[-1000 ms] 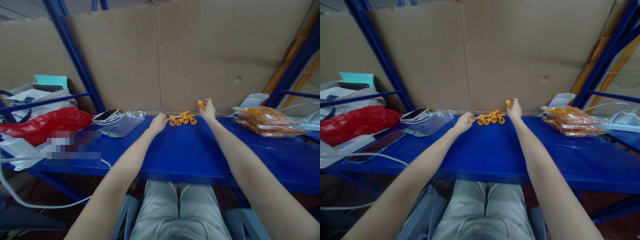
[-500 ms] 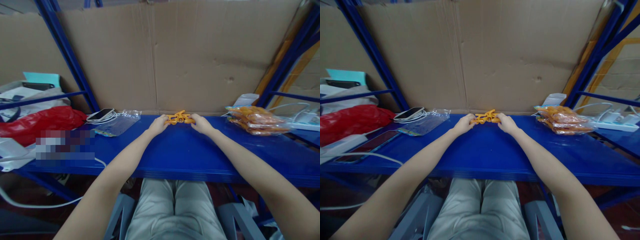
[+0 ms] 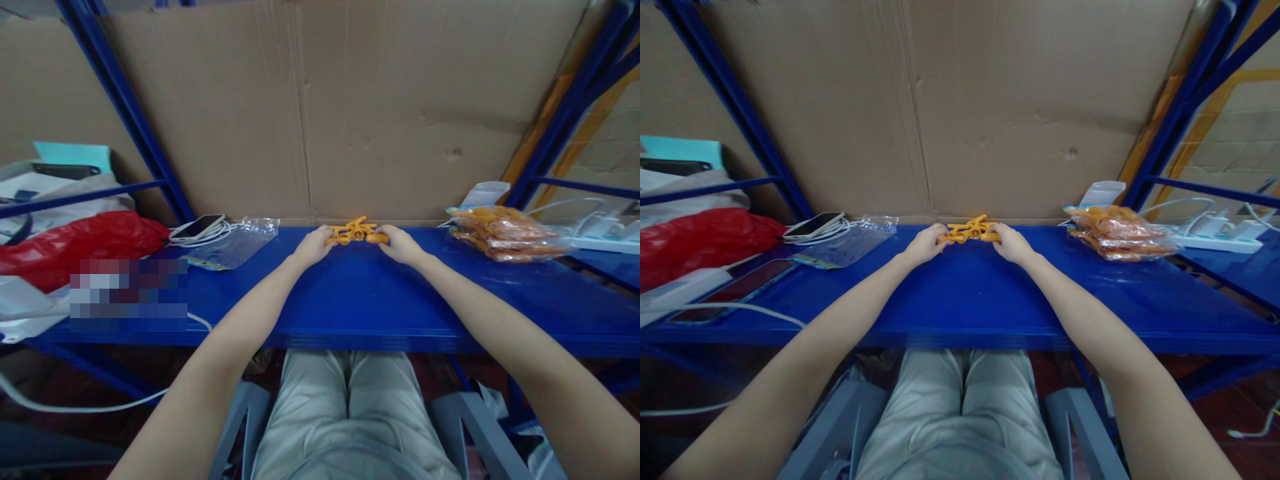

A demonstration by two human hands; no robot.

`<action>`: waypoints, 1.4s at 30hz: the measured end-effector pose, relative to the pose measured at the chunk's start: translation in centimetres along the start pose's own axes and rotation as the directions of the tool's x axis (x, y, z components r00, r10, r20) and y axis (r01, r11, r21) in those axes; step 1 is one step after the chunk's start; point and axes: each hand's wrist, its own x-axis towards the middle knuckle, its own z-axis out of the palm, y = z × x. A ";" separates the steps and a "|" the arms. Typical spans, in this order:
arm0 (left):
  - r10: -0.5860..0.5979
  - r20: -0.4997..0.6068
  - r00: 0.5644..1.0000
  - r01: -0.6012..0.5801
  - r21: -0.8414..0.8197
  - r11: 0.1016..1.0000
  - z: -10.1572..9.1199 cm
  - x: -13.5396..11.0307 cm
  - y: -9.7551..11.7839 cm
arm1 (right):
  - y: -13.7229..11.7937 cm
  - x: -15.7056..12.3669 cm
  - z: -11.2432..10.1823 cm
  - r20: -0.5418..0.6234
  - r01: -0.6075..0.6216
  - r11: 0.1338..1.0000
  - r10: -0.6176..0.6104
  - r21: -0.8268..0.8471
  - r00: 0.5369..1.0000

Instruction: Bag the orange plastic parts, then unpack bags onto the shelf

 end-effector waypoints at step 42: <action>-0.197 -0.165 0.966 0.132 -0.338 0.932 2.8 1.1 -0.5 | 0.3 0.4 1.6 -0.012 -0.090 0.759 0.128 0.645 0.992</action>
